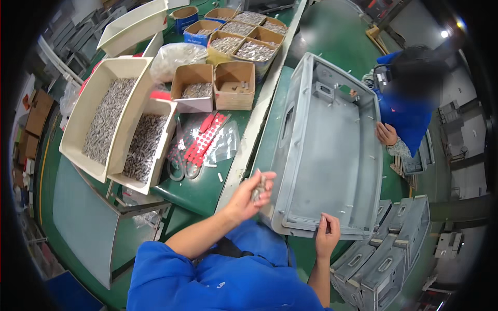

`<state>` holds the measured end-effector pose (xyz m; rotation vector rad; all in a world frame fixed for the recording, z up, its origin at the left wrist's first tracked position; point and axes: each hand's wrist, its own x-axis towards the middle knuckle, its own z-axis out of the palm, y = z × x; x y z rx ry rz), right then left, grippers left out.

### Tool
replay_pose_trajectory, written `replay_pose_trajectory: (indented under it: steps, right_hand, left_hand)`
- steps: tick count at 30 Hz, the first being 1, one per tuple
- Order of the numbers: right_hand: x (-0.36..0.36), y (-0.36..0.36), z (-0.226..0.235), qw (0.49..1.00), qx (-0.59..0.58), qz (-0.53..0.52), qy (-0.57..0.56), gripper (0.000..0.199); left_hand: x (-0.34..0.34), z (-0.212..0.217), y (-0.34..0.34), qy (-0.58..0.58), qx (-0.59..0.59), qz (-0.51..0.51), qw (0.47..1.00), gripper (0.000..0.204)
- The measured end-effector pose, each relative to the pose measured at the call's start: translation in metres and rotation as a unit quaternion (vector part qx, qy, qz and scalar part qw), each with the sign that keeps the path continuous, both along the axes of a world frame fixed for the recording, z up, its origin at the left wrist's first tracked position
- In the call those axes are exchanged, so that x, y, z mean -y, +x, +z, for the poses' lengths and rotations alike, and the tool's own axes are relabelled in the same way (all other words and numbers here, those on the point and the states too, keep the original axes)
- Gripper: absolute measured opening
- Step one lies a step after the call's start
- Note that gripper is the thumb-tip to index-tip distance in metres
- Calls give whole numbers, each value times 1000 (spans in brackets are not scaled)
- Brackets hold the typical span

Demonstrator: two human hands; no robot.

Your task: Manually assembling and inspecting metal enclosure boxes at a factory workbench.

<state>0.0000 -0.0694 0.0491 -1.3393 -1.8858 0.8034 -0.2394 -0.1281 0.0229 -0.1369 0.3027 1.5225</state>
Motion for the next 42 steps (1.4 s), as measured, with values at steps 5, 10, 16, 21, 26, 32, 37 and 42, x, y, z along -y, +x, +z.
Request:
replay_pose_trajectory:
  steps: [5, 10, 16, 21, 26, 32, 37, 42]
  right_hand:
    - [1, -5, -15, 999, 48, 11, 19, 10]
    - [-7, -2, -22, 996, 70, 7, 53, 9]
    - [-17, -7, -15, 992, 94, 5, 89, 8]
    - [-21, -5, -29, 990, 109, -14, 90, 7]
    - [-20, -7, -29, 985, 140, -16, 101, 5]
    - [-20, -12, -26, 978, 158, 2, 133, 5]
    - [-22, -8, -29, 974, 177, 8, 140, 6]
    - [-19, -8, -30, 975, 174, 5, 134, 7]
  left_hand:
    - [2, -14, -35, -12, 30, 99, 995, 39]
    - [-5, -22, -40, -46, 62, 113, 991, 37]
    - [-15, -43, -40, -66, 91, 64, 992, 30]
    - [-34, -41, -28, -90, 46, 20, 995, 30]
    - [-32, -36, -18, -87, 22, -13, 996, 30]
    - [-21, 45, -21, 65, -80, -14, 995, 25]
    - [-14, 178, -42, 553, -88, -53, 827, 31]
    - [-15, 246, -23, 683, -16, -2, 730, 14]
